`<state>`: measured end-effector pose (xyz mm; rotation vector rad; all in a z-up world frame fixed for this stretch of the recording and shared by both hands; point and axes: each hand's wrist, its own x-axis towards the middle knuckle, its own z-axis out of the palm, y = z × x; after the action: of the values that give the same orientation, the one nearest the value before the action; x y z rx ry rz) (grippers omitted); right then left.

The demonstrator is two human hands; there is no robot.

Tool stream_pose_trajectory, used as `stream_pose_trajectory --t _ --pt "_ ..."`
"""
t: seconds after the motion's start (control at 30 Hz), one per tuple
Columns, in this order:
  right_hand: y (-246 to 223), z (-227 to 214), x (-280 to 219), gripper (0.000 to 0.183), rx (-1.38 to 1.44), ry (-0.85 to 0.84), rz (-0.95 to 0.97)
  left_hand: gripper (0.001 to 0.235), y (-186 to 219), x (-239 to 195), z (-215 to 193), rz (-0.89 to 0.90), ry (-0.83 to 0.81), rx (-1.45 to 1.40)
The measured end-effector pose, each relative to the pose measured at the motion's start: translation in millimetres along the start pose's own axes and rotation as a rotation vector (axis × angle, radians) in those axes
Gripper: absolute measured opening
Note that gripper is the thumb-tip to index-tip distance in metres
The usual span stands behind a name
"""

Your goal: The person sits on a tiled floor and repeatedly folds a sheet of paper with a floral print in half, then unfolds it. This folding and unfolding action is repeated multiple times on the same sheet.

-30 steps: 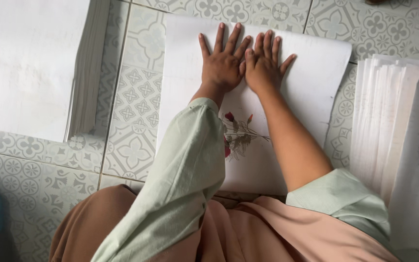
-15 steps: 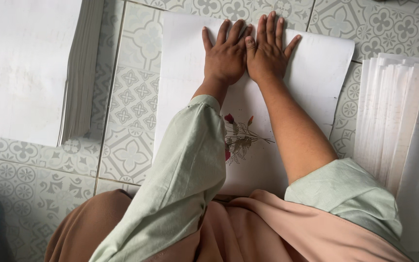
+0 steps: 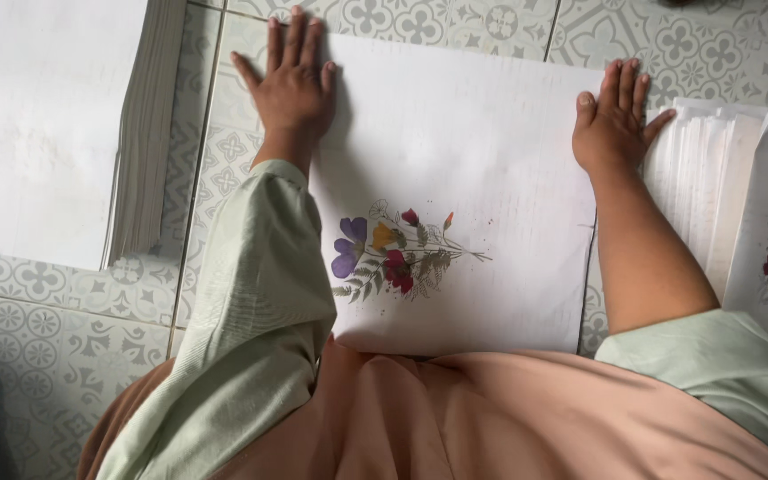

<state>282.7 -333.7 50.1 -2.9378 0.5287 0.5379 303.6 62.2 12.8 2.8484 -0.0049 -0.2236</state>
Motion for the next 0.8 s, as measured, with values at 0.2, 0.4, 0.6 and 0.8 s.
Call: stream_pose_trajectory --t 0.2,0.4,0.6,0.8 --pt "18.4 26.4 7.4 0.064 0.077 0.108 -0.021 0.073 1.4 -12.4 -2.9 -0.240 0.010 -0.003" --pt "25.3 27.5 8.8 0.068 0.056 0.108 0.027 0.084 -15.0 -15.9 4.9 -0.256 -0.056 -0.074" --pt "43.4 31.0 1.2 0.083 -0.417 -0.086 0.098 0.094 -71.0 -47.4 41.4 -0.134 -0.029 -0.318" --pt "141.8 85.0 -44.5 0.093 0.161 -0.277 0.038 0.092 -98.6 -129.5 53.1 -0.276 -0.188 -0.245"
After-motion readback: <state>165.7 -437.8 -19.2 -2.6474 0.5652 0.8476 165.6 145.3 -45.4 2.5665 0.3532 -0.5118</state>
